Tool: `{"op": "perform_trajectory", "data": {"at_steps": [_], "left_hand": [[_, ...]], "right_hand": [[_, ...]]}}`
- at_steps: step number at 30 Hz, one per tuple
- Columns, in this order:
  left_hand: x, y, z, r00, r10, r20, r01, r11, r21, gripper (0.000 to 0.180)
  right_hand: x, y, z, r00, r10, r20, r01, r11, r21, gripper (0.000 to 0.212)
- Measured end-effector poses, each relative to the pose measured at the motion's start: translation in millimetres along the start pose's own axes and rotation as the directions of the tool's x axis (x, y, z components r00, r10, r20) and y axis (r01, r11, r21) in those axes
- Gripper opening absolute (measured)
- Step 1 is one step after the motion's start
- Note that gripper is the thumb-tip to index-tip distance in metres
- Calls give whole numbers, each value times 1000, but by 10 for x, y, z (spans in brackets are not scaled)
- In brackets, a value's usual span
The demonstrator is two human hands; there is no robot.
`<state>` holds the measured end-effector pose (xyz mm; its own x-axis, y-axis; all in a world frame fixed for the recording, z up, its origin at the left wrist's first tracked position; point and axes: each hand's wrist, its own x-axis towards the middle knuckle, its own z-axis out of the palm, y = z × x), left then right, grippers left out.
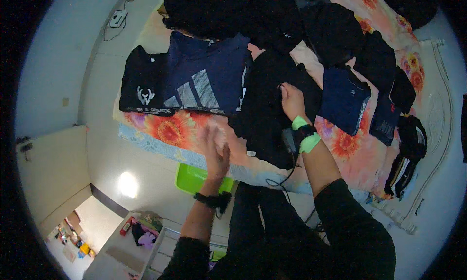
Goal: The person folds several dark-colored shirts on a bed. They pick up each shirt, smooth it out, fold the sleeves and sides, and place the folded shirts into a neat stack.
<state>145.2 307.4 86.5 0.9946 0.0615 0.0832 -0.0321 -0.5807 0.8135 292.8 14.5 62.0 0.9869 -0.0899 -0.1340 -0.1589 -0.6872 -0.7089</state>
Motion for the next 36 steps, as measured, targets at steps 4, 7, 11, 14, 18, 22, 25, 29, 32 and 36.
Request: {"op": "perform_trajectory", "data": {"at_steps": [4,7,11,14,18,22,25,29,32,36], "left_hand": [[-738,290,130,964,-212,162,249,933,-259,40],[-911,344,166,940,-205,274,271,934,-231,37],[-587,106,211,978,-44,203,84,978,-191,34],[-238,-99,181,984,-90,155,120,973,-198,30],[-65,21,9,953,-201,226,254,937,-239,38],[-199,777,-95,929,-77,361,216,907,-362,73],[-207,1530,-200,956,257,141,-180,894,-411,95],[-122,2508,-518,810,415,414,-4,710,-704,107],[-339,3173,-744,828,403,391,88,594,-799,104],[-583,3721,-762,895,365,258,-30,625,-780,86]], "right_hand": [[-167,-146,-159,947,-235,220,245,969,-18,52],[-160,-269,-207,918,-199,344,330,864,-381,64],[-15,-404,-216,909,-302,287,406,794,-452,52],[-167,-551,-544,868,-440,229,494,726,-478,50],[-725,-925,-1576,891,-448,78,452,891,-43,45],[-1408,-1322,-2466,929,-322,-184,308,946,-100,55],[-1601,-1608,-2728,991,-49,-128,120,759,640,59],[-1893,-1980,-3051,988,-46,-148,130,763,633,45],[-2116,-2286,-3277,987,-91,-133,145,865,480,40],[-2493,-2658,-3436,937,-346,-51,331,830,449,38]]}}
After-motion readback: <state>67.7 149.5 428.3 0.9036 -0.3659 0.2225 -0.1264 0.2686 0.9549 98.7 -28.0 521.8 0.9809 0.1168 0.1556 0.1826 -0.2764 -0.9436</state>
